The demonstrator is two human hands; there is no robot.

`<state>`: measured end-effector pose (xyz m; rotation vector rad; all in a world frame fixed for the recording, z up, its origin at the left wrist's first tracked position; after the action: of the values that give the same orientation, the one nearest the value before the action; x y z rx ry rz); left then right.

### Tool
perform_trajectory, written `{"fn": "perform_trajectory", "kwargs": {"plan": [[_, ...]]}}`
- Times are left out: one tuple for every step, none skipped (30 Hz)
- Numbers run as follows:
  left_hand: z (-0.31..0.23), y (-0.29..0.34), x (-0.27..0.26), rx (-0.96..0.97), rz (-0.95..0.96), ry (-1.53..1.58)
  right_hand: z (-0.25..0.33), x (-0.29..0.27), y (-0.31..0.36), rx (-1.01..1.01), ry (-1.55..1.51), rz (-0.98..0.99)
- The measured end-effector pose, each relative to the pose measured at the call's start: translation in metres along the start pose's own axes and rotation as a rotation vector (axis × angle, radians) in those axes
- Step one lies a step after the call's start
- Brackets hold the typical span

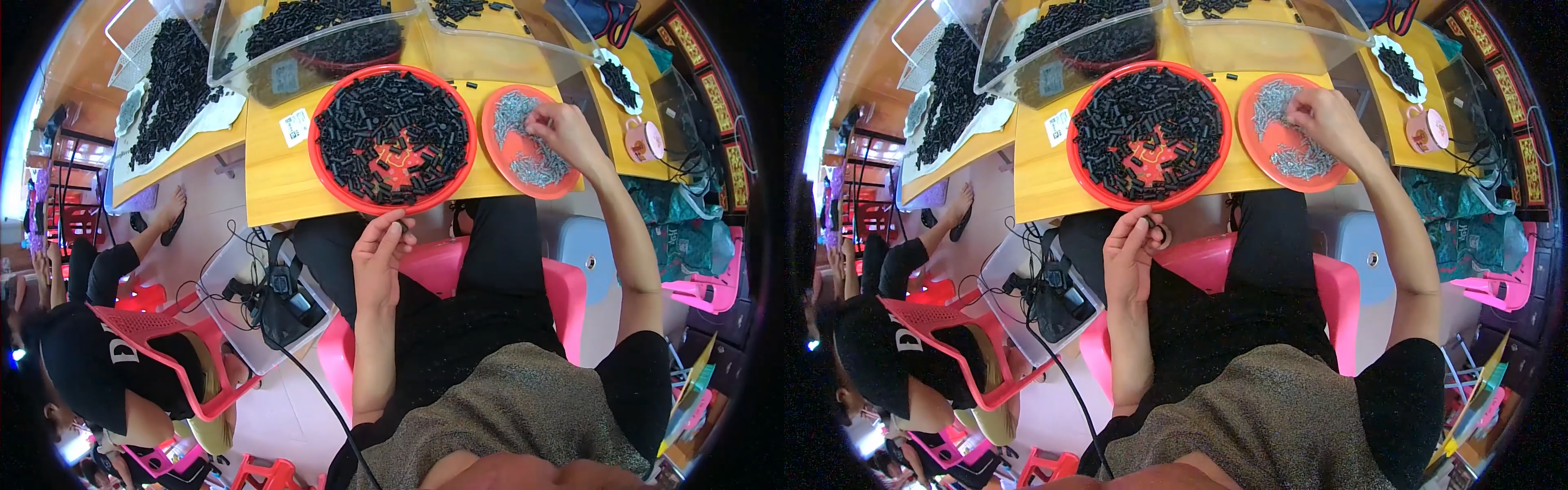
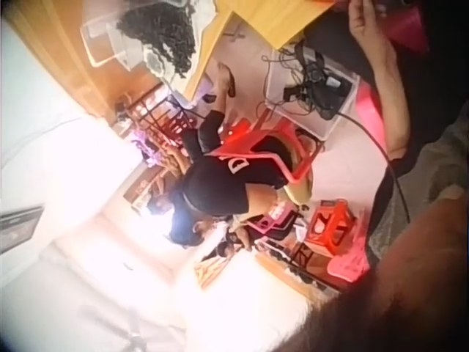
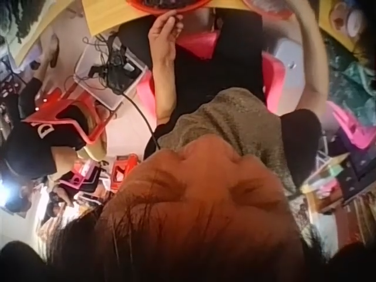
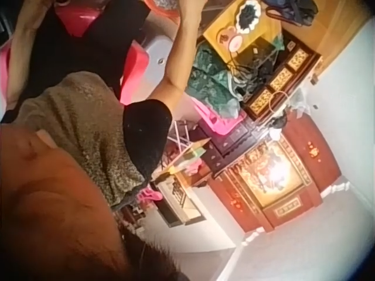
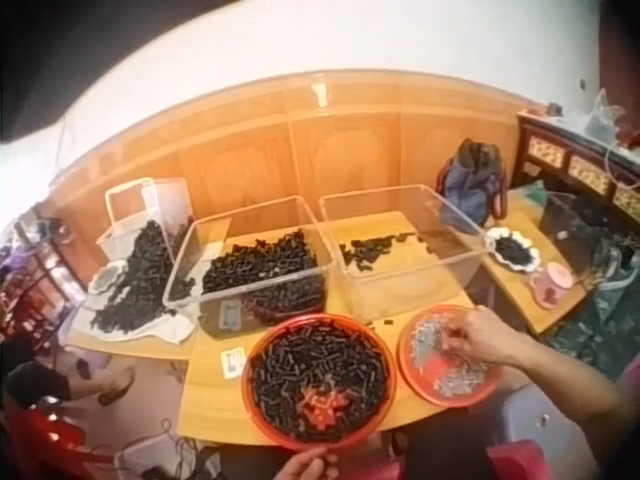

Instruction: Manually assembling small black plastic components with metal pins/screws.

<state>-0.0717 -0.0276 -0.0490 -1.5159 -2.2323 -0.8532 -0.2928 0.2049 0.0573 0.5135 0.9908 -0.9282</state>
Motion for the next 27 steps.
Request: {"fn": "perform_trajectory", "kwargs": {"plan": [[0.001,0.000,0.000,-0.017,-0.001,0.037,-0.004,-0.002,0.006,0.019,-0.023,-0.002],[0.001,0.000,0.001,-0.019,0.002,0.035,-0.009,-0.004,0.011,0.038,-0.047,-0.004],[0.001,0.001,0.001,-0.028,-0.008,0.058,-0.015,-0.004,0.015,0.041,-0.048,-0.006],[0.002,0.001,0.002,-0.038,-0.017,0.083,-0.020,-0.006,0.019,0.044,-0.057,-0.037],[0.002,0.001,0.002,-0.039,-0.013,0.082,-0.023,-0.008,0.022,0.047,-0.065,-0.068],[0.000,0.001,0.003,-0.024,-0.004,0.075,-0.024,-0.009,0.025,0.049,-0.064,-0.071],[-0.002,0.001,0.004,-0.007,0.002,0.068,-0.022,-0.008,0.026,0.064,-0.068,-0.070],[-0.001,0.000,0.003,-0.007,0.003,0.066,-0.017,-0.008,0.027,0.079,-0.071,-0.068],[-0.001,0.000,0.003,-0.007,0.011,0.065,-0.010,-0.008,0.026,0.078,-0.073,-0.069],[0.000,0.000,0.003,-0.006,0.018,0.064,0.008,-0.006,0.024,0.041,-0.152,-0.052],[0.001,0.000,0.005,-0.008,0.022,0.063,0.023,-0.003,0.021,0.008,-0.228,-0.038],[0.001,0.000,0.005,-0.016,0.011,0.032,0.031,0.003,0.016,0.010,-0.227,-0.040],[0.001,0.000,0.004,-0.023,0.000,0.001,0.049,0.011,0.010,-0.132,-0.231,-0.039],[0.001,0.000,0.006,-0.023,0.002,0.000,0.068,0.018,0.004,-0.273,-0.235,-0.037],[0.001,0.001,0.007,-0.033,-0.002,-0.021,0.080,0.028,-0.005,-0.264,-0.203,0.014],[0.000,0.001,0.006,-0.041,-0.011,-0.040,0.093,0.040,-0.015,-0.259,-0.172,0.069],[0.000,0.002,0.006,-0.038,-0.012,-0.040,0.103,0.047,-0.024,-0.280,-0.163,0.042],[0.001,0.002,0.006,-0.038,-0.008,-0.045,0.110,0.057,-0.033,-0.301,-0.154,0.015],[0.001,0.001,0.007,-0.038,0.001,-0.049,0.109,0.072,-0.044,-0.301,-0.150,0.014],[0.002,0.001,0.008,-0.038,0.004,-0.049,0.109,0.088,-0.054,-0.356,-0.126,-0.012],[0.003,0.001,0.009,-0.040,0.008,-0.041,0.116,0.098,-0.061,-0.413,-0.104,-0.035],[0.003,0.000,0.009,-0.044,0.015,-0.031,0.125,0.111,-0.065,-0.356,-0.134,0.088],[0.003,0.000,0.007,-0.042,0.009,-0.030,0.139,0.115,-0.064,-0.368,-0.224,0.144],[0.003,0.000,0.005,-0.046,0.010,-0.017,0.152,0.116,-0.065,-0.377,-0.315,0.199],[0.003,-0.001,0.006,-0.052,0.018,-0.002,0.162,0.109,-0.066,-0.410,-0.336,0.182],[0.002,0.000,0.004,-0.048,0.009,-0.002,0.167,0.103,-0.068,-0.417,-0.340,0.188],[0.001,0.001,0.004,-0.050,0.009,0.008,0.169,0.096,-0.075,-0.382,-0.419,0.203]]}}
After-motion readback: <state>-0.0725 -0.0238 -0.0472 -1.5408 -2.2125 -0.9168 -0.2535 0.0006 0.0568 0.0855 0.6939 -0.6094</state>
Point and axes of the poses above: each hand's wrist, its own y-axis away from the middle knuckle, its own x-axis out of the palm, z = x × y, the point moved 8 cm from there along -y, towards the middle knuckle, and after that the axes turned 7 degrees about -y, right-handed, at the moved point
